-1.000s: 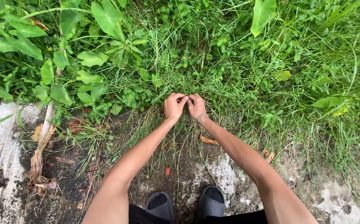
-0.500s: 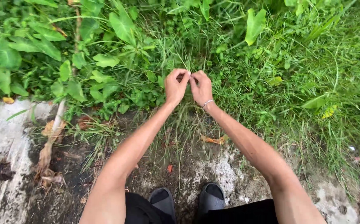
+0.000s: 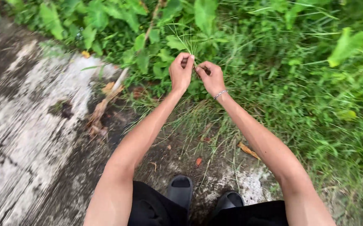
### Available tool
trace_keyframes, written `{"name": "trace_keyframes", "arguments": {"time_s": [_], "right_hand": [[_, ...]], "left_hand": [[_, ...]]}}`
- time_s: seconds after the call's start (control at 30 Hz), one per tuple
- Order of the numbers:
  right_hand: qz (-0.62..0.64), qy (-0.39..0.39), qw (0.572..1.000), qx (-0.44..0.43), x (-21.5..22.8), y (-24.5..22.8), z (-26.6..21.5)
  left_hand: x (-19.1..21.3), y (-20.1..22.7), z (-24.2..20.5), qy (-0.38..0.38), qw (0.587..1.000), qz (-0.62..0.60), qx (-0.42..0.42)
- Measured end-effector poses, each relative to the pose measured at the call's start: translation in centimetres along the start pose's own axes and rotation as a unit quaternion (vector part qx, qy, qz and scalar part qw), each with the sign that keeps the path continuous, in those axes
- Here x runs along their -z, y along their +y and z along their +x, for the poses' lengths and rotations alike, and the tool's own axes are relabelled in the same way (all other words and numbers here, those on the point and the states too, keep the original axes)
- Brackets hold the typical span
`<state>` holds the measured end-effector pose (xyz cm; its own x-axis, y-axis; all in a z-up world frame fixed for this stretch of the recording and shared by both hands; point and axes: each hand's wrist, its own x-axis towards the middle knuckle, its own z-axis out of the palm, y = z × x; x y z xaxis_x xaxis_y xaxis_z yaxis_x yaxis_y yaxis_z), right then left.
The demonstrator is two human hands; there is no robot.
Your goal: Picking blades of grass from the ground by hand.
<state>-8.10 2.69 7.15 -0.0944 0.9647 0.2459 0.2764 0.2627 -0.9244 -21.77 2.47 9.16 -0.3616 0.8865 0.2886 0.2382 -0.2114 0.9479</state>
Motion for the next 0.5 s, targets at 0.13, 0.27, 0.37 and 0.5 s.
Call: {"name": "trace_keyframes", "arguments": {"time_s": [0.13, 0.27, 0.37, 0.5], "right_hand": [[0.005, -0.073, 0.996, -0.042, -7.3, 4.8, -0.8], [-0.066, -0.146, 0.984, -0.073, -13.2, 6.6, -2.4], [-0.095, -0.189, 0.973, -0.089, -16.3, 6.0, -4.0], [-0.073, -0.222, 0.965, -0.119, -17.6, 1.6, -5.2]], "left_hand": [[5.5, -6.4, -1.9, 0.045, 0.995, 0.052, 0.072], [10.3, -10.5, -4.2, 0.080, 0.973, 0.123, 0.176], [12.8, -13.2, -5.3, 0.109, 0.962, 0.109, 0.226], [14.5, -20.0, -5.0, 0.161, 0.950, 0.148, 0.221]]}}
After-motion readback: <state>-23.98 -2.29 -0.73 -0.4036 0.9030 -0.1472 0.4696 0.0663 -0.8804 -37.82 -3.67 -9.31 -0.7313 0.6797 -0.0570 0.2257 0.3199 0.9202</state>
